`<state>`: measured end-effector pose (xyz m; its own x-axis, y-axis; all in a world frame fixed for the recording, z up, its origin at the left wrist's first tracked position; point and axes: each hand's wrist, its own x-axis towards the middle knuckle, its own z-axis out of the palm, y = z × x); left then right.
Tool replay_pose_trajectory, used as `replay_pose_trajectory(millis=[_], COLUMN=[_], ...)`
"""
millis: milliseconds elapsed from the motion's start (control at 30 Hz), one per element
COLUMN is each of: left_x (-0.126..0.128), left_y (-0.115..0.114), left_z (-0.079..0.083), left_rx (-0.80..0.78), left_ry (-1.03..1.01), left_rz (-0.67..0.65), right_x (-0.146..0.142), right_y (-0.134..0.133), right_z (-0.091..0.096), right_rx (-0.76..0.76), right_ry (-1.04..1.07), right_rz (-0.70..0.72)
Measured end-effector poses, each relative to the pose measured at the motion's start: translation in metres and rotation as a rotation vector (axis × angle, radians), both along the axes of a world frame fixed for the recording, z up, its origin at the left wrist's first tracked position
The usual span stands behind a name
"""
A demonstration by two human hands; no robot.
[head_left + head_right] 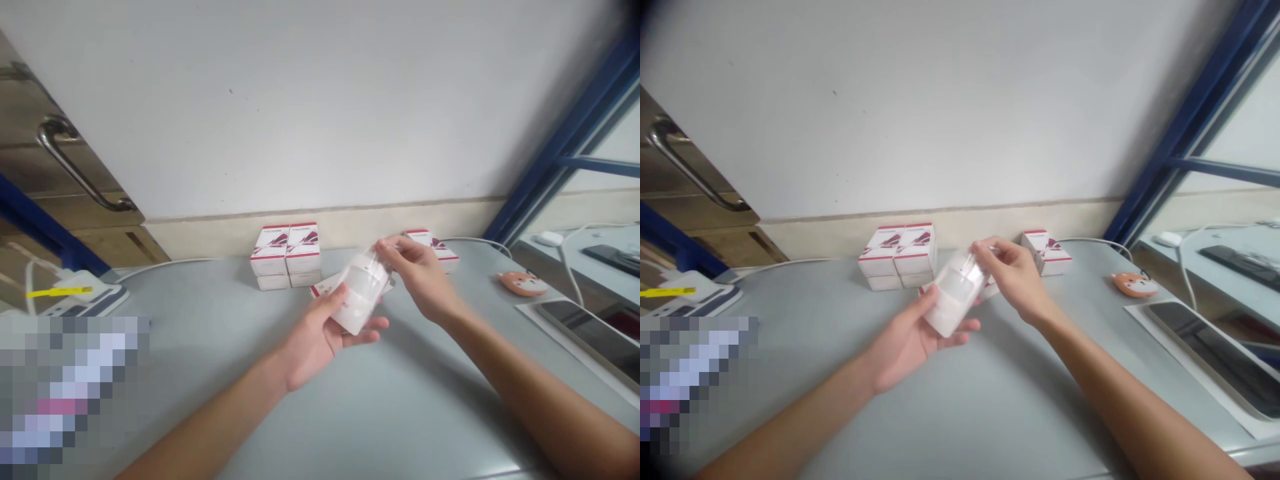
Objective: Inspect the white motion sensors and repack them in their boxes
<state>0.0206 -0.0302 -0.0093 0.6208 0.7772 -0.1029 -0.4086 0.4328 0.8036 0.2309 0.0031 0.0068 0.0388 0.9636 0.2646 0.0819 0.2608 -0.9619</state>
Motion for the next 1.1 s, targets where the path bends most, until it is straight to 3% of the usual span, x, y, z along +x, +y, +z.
replay_pose_trajectory(millis=[400,533,633,800,1100], left_x=[0.006,0.006,0.006,0.006,0.002], left_y=[-0.005,-0.007,-0.009,-0.008,-0.002], left_z=[0.000,0.002,0.002,0.000,-0.002], left_rx=[0.012,0.017,-0.007,-0.055,-0.051], left_ry=[0.072,0.063,0.056,0.036,0.037], left_rz=[0.009,0.014,-0.007,-0.013,0.026], right_x=[0.024,0.034,0.040,0.049,0.057], right_y=[0.020,0.035,0.044,0.053,0.065], right_z=[0.000,-0.010,-0.023,-0.038,-0.052], right_rx=[0.077,0.101,0.035,-0.061,0.081], right_ry=[0.202,0.302,0.350,0.333,0.454], right_rz=[-0.084,-0.184,-0.251,-0.212,-0.318])
